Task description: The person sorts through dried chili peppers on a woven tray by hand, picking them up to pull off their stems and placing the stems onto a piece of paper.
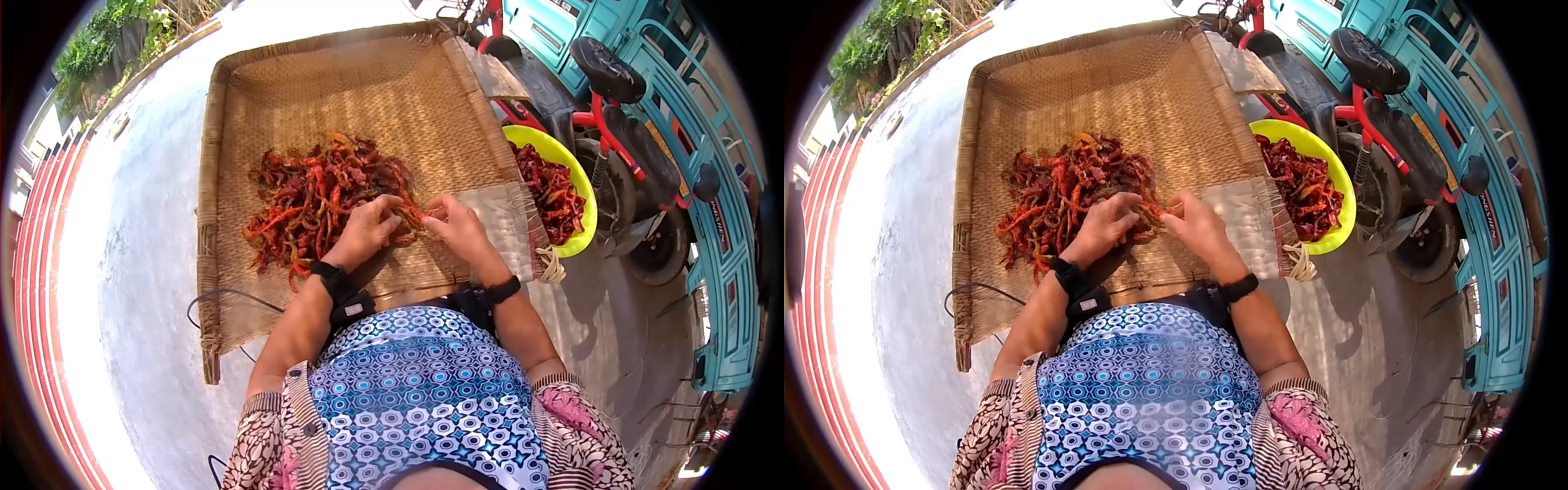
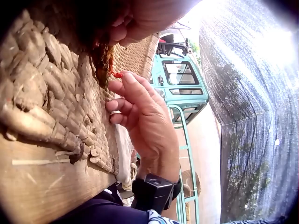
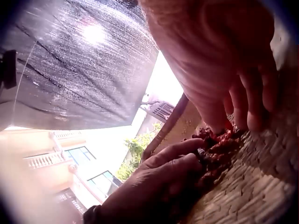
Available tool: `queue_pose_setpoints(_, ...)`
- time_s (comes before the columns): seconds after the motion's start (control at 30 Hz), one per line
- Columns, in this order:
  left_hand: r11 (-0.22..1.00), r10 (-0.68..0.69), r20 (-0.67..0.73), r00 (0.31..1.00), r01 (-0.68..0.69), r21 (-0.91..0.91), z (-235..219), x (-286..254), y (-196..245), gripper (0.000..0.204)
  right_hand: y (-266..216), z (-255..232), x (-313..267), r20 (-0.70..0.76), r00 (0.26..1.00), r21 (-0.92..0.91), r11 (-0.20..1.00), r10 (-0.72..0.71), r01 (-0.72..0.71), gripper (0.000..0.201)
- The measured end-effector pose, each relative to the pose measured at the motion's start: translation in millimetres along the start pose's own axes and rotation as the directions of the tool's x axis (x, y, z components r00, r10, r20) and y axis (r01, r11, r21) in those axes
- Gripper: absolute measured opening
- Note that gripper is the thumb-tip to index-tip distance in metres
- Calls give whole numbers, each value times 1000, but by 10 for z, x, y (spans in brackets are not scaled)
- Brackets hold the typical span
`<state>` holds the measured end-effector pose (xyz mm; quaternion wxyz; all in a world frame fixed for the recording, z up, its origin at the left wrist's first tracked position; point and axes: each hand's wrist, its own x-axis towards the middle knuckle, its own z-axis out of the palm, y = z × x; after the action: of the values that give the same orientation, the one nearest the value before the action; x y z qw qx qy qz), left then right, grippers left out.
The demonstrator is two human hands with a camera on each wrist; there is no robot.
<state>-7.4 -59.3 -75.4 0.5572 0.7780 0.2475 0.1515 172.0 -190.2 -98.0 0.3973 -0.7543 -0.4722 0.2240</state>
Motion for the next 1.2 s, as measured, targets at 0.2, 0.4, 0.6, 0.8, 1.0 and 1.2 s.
queue_pose_setpoints(0.2,1000,-21,-2,1000,21,3,-20,-30,90,39,-148,-50,-8,70,989,362,921,128,-145,12)
queue_pose_setpoints(0.4,1000,7,23,1000,-7,-5,8,2,14,33,-249,-163,-102,102,992,573,811,74,-119,9)
queue_pose_setpoints(0.6,997,-14,77,997,20,-72,-8,-25,27,17,-187,-153,-116,170,984,595,790,56,-147,7)
queue_pose_setpoints(0.8,985,22,126,992,0,-173,12,-3,-33,16,-13,-294,-153,175,980,609,771,99,-186,11)
queue_pose_setpoints(1.0,995,-48,40,998,51,-86,-22,-30,54,35,149,-822,-130,-243,894,955,255,377,152,14)
queue_pose_setpoints(1.2,998,-62,11,998,62,-21,1,2,18,36,-27,-548,-100,45,967,577,784,252,-231,19)
